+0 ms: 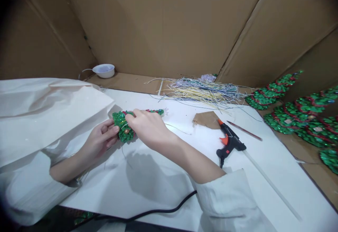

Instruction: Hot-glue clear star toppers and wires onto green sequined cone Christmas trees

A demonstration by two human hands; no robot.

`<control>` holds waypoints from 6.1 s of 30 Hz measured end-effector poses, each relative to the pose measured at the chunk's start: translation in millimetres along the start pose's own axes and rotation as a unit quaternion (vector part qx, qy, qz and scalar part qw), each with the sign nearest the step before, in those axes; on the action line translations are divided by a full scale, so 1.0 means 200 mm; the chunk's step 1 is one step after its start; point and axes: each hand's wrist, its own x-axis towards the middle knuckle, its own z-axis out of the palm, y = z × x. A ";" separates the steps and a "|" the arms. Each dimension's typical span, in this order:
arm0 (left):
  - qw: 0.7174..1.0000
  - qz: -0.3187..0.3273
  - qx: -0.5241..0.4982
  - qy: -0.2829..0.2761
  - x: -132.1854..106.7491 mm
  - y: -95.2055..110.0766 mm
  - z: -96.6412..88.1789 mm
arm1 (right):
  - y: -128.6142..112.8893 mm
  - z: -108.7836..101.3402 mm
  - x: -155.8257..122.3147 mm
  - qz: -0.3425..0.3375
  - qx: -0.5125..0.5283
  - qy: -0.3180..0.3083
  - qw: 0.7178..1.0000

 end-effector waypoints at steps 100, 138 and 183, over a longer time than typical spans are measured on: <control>0.998 -0.031 0.010 -0.044 0.02 -0.02 -0.03 | 0.01 0.10 0.01 0.085 0.219 0.076 0.969; 0.995 -0.050 0.012 -0.085 0.03 -0.03 -0.02 | 0.01 0.03 -0.01 0.105 0.072 0.033 0.991; 0.994 -0.029 0.020 -0.099 0.04 -0.04 -0.04 | -0.02 0.06 0.01 0.077 0.085 0.009 0.993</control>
